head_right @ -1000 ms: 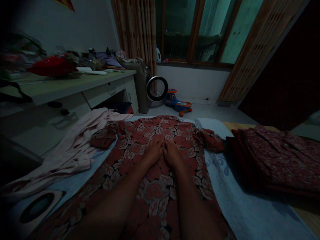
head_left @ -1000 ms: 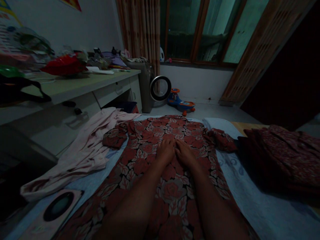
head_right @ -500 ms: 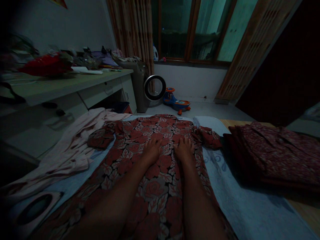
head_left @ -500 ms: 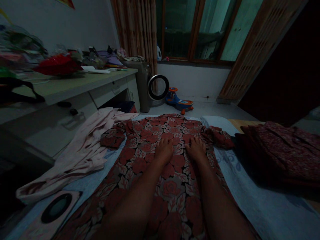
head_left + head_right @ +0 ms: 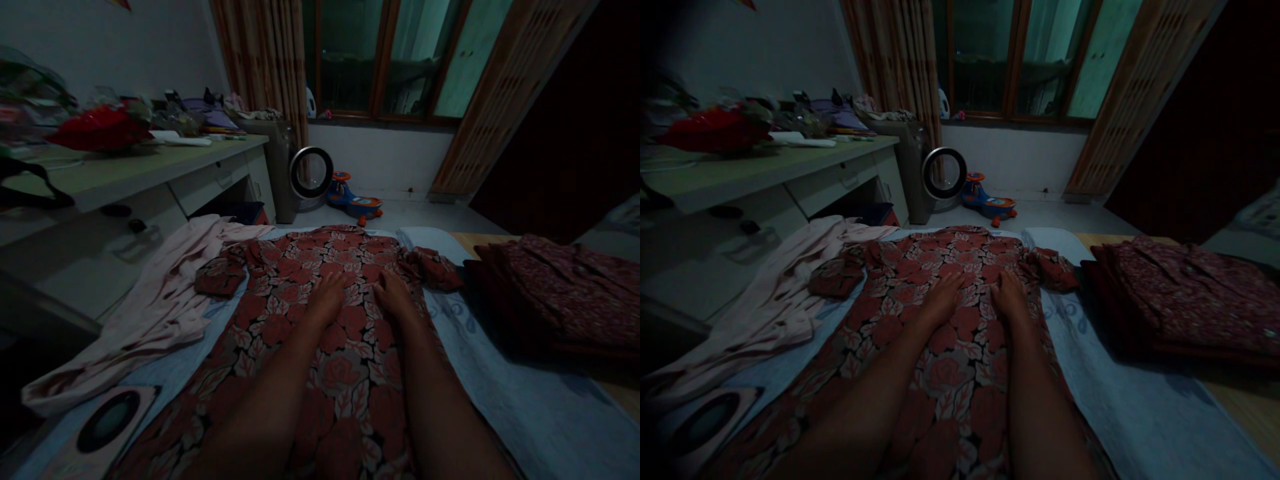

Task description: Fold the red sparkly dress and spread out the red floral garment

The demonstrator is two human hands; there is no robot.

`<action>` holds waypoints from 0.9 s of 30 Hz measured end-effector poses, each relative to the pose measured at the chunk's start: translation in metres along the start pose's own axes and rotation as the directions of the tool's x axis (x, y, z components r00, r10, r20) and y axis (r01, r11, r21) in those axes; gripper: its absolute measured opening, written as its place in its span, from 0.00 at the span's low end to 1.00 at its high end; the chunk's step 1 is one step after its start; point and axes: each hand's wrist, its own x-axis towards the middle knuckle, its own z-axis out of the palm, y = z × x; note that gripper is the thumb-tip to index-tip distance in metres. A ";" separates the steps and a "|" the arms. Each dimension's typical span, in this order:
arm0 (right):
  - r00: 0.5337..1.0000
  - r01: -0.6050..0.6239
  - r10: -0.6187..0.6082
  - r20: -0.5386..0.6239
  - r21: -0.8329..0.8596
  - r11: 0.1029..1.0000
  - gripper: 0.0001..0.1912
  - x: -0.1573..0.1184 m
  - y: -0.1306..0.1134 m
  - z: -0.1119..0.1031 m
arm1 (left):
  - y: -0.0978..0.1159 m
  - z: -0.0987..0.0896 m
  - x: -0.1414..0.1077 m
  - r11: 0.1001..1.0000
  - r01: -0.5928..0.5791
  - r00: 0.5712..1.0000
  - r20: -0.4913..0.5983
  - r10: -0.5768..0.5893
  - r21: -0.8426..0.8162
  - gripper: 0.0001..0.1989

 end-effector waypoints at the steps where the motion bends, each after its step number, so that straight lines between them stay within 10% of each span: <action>1: 0.999 -0.029 0.029 -0.013 -0.004 1.000 0.26 0.000 0.003 -0.002 | 0.000 0.001 0.000 1.000 -0.004 1.000 -0.004 0.004 -0.001 0.26; 9: 0.950 -0.096 0.142 -0.277 0.172 0.980 0.24 0.003 0.007 -0.012 | -0.001 0.001 0.001 1.000 -0.001 1.000 -0.001 0.001 0.030 0.26; 15: 0.972 -0.059 0.146 -0.183 0.413 0.909 0.16 0.007 0.014 -0.005 | 0.002 -0.003 0.000 0.998 0.012 1.000 0.023 -0.013 0.060 0.25; 27: 0.771 -0.115 0.535 -0.345 0.752 0.650 0.20 0.015 0.033 -0.002 | 0.005 -0.008 -0.002 0.997 0.024 0.998 0.048 -0.028 0.070 0.26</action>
